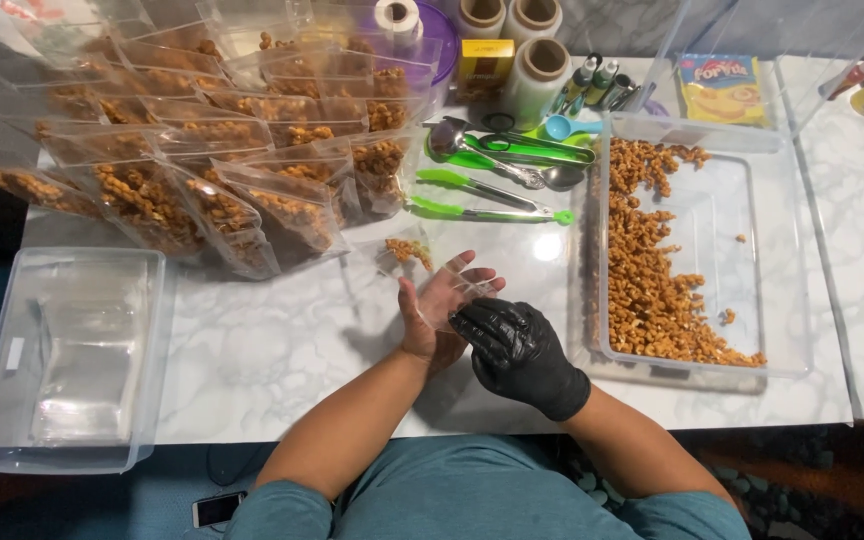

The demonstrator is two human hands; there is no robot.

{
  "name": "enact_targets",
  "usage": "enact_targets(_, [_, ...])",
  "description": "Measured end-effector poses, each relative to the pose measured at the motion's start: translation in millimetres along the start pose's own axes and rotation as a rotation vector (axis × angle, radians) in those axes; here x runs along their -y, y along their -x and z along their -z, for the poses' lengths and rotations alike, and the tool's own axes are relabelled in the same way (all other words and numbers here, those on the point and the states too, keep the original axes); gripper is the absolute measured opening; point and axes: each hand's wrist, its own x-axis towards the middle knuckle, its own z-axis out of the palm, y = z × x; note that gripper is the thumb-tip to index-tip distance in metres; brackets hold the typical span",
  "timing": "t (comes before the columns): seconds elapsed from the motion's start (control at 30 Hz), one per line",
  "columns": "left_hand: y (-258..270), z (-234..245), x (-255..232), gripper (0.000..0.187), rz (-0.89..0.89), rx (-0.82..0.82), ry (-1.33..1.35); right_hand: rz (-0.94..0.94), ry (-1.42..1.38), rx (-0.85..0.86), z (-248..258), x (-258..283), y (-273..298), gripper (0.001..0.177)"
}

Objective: Packing loose snacks from a large tray into individual plastic bags using hands and tongs.

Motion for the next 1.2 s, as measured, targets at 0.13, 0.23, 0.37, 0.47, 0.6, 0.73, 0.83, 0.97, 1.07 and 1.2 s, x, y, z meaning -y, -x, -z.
enact_targets(0.13, [-3, 11, 4, 0.111, -0.006, 0.067, -0.057, -0.01, 0.061, 0.131, 7, 12, -10, 0.028])
enact_targets(0.23, [-6, 13, 5, 0.103, -0.018, 0.083, -0.036, -0.027, 0.106, 0.223, 8, 12, -14, 0.036])
enact_targets(0.37, [-7, 19, 1, 0.1, 0.021, 0.105, -0.046, -0.076, 0.071, 0.197, 18, 12, -9, 0.049])
enact_targets(0.47, [-10, 23, 1, 0.1, 0.07, 0.134, -0.03, -0.232, 0.06, 0.137, 48, -6, 0, 0.047])
enact_targets(0.6, [-11, 18, -3, 0.097, 0.081, 0.142, -0.11, -0.557, 0.299, 0.089, 84, -63, 29, 0.05])
enact_targets(0.73, [-9, 14, -1, 0.097, 0.09, 0.153, -0.143, -1.107, 0.468, 0.615, 122, -97, 45, 0.045])
enact_targets(0.83, [-10, 15, -1, 0.097, 0.09, 0.148, -0.181, -1.323, 0.405, 0.76, 133, -104, 57, 0.051])
enact_targets(0.97, [-12, 21, 2, 0.098, 0.104, 0.158, -0.175, -1.31, 0.213, 0.76, 128, -99, 53, 0.057])
enact_targets(1.07, [-11, 19, 1, 0.098, 0.102, 0.168, -0.176, -1.203, 0.204, 0.627, 123, -109, 57, 0.055])
enact_targets(1.2, [-11, 20, 1, 0.099, 0.1, 0.174, -0.193, -1.153, 0.251, 0.572, 122, -120, 38, 0.055])
